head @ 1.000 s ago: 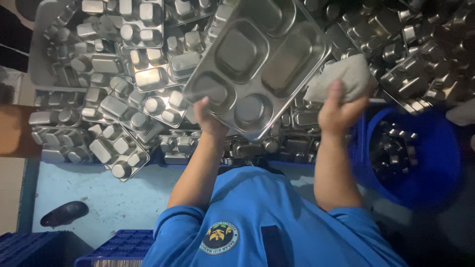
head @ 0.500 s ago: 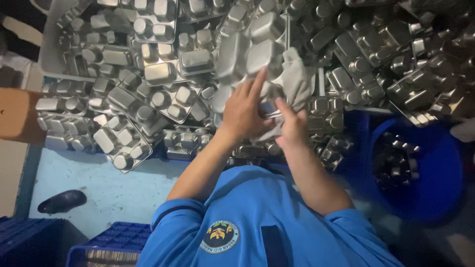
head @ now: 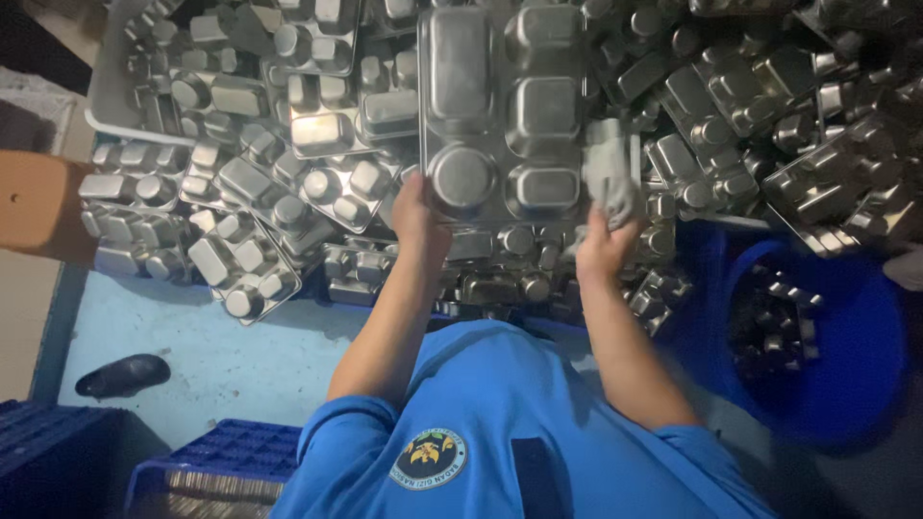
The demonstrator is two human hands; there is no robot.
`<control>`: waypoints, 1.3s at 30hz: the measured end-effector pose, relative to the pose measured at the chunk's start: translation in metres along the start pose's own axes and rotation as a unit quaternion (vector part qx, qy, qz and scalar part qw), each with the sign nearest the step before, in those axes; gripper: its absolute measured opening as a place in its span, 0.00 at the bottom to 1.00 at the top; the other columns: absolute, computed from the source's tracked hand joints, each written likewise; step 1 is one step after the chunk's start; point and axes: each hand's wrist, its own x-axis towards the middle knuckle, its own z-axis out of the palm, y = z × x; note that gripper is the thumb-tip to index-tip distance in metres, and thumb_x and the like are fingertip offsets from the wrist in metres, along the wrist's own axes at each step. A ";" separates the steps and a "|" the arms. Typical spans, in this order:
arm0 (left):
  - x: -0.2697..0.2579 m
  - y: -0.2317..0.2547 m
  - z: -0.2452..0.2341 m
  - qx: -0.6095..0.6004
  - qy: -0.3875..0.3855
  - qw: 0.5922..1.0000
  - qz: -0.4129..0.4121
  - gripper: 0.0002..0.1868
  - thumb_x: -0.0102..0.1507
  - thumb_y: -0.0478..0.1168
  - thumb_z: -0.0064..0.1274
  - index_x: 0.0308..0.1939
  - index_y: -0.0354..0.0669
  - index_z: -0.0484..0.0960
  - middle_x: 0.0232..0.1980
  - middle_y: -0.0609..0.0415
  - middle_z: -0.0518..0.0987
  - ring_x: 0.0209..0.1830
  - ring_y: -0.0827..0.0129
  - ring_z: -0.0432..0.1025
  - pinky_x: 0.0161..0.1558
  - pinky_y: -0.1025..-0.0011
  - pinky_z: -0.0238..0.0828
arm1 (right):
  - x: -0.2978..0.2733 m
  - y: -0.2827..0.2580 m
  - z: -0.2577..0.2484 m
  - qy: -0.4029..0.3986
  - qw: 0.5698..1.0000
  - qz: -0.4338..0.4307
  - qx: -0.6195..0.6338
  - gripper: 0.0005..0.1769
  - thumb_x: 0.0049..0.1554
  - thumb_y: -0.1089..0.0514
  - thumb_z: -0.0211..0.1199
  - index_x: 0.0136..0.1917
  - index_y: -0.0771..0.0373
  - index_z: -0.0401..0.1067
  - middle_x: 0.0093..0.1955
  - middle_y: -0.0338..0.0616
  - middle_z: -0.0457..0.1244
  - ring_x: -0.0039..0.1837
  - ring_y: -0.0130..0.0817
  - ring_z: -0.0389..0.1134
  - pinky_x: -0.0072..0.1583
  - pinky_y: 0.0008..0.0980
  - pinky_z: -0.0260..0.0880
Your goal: The person repeatedly picks up stainless steel compartmentalized trays from a large pile, wipes each tray with a cloth, and places the cleaned trays into a stack or blue crate. The process is continuous and repetitive throughout the clip.
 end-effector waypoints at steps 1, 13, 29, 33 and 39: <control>-0.001 -0.003 -0.004 0.028 -0.009 0.999 0.034 0.11 0.73 0.43 0.44 0.48 0.37 0.75 0.44 0.53 0.76 0.46 0.66 0.72 0.52 0.64 0.72 | -0.003 -0.009 0.004 -0.009 0.991 -0.084 -0.101 0.27 0.61 0.66 0.60 0.73 0.63 0.60 0.69 0.49 0.61 0.72 0.50 0.63 0.74 0.47 0.62; -0.053 0.009 0.055 0.308 -0.038 0.920 0.238 0.10 0.74 0.39 0.45 0.46 0.36 0.79 0.39 0.60 0.74 0.40 0.76 0.66 0.45 0.76 0.64 | -0.025 -0.091 0.071 -0.218 0.961 -0.061 -0.156 0.34 0.61 0.59 0.60 0.78 0.63 0.56 0.74 0.53 0.58 0.75 0.50 0.59 0.75 0.46 0.58; -0.078 0.033 0.118 0.772 -0.414 0.379 0.298 0.36 0.64 0.39 0.55 0.75 0.77 0.69 0.40 0.49 0.79 0.34 0.56 0.78 0.34 0.59 0.73 | 0.013 -0.102 0.053 -0.142 0.984 0.004 0.110 0.37 0.66 0.42 0.59 0.76 0.70 0.62 0.74 0.59 0.60 0.73 0.48 0.64 0.74 0.43 0.65; -0.056 0.032 0.106 0.641 -0.518 0.409 0.391 0.32 0.61 0.39 0.56 0.68 0.73 0.72 0.56 0.53 0.82 0.47 0.53 0.79 0.41 0.59 0.76 | 0.037 -0.098 0.033 -0.411 0.876 0.136 0.211 0.40 0.60 0.43 0.68 0.76 0.68 0.62 0.71 0.57 0.64 0.73 0.46 0.66 0.75 0.40 0.66; -0.047 0.039 0.097 0.661 -0.497 0.422 0.372 0.38 0.61 0.34 0.58 0.73 0.71 0.69 0.57 0.49 0.83 0.49 0.54 0.79 0.49 0.62 0.77 | 0.029 -0.009 0.004 -0.298 0.940 0.115 0.121 0.31 0.65 0.43 0.66 0.71 0.67 0.68 0.63 0.50 0.67 0.65 0.39 0.70 0.67 0.36 0.69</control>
